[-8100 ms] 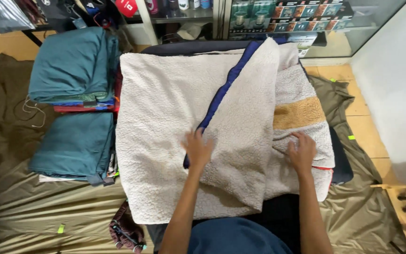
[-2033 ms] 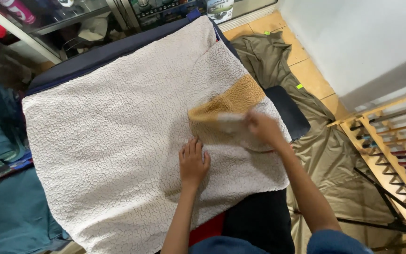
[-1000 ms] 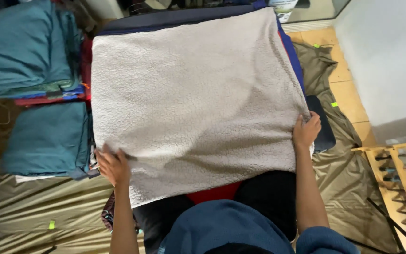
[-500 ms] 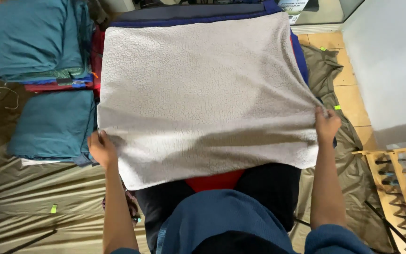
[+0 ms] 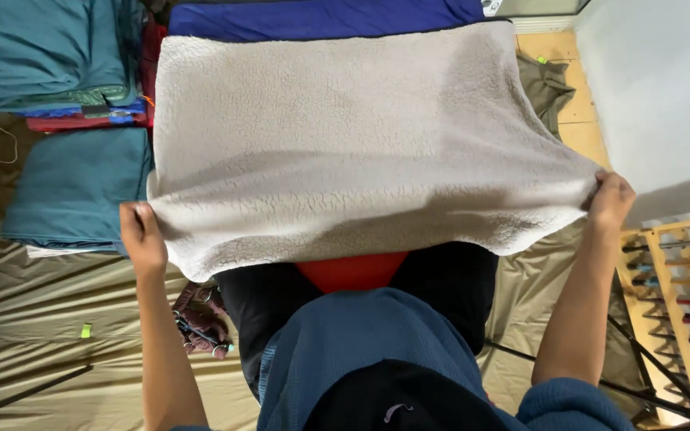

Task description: The person folds a white sherpa blanket on a dark surface. They smooth the blanket, fold it in half, and then fold it again into a compact square, adjusting the edges to ensure a neat fold.

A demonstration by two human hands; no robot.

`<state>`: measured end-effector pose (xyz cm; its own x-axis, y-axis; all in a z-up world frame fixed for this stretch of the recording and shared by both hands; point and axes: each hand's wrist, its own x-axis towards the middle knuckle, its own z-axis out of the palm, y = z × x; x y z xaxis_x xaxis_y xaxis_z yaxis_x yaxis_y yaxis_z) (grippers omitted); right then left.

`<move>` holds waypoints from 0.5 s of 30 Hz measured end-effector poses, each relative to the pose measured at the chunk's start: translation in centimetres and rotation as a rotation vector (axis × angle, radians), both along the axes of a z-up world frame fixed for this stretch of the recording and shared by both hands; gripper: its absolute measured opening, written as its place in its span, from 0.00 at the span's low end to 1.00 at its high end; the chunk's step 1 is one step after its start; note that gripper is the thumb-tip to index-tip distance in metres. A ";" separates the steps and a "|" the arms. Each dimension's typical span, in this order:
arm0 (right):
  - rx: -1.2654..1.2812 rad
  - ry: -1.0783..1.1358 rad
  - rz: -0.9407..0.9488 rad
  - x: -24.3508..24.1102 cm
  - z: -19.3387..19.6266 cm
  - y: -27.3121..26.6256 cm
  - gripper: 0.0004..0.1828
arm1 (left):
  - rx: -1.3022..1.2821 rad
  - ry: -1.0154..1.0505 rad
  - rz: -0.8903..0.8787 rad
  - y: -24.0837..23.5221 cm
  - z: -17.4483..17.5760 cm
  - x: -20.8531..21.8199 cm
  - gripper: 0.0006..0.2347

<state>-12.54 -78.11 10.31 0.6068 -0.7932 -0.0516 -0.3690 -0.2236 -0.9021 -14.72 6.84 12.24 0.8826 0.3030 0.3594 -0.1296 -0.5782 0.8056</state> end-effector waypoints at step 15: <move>-1.033 0.931 0.066 -2.0 -10.1 11.8 0.36 | 0.539 0.031 0.122 -7.3 -7.1 -2.2 0.10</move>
<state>-14.50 -66.27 0.16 0.7108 -0.6907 0.1328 -0.6985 -0.6709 0.2491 -16.91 -0.45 5.14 0.8654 0.1843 0.4659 -0.0165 -0.9189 0.3942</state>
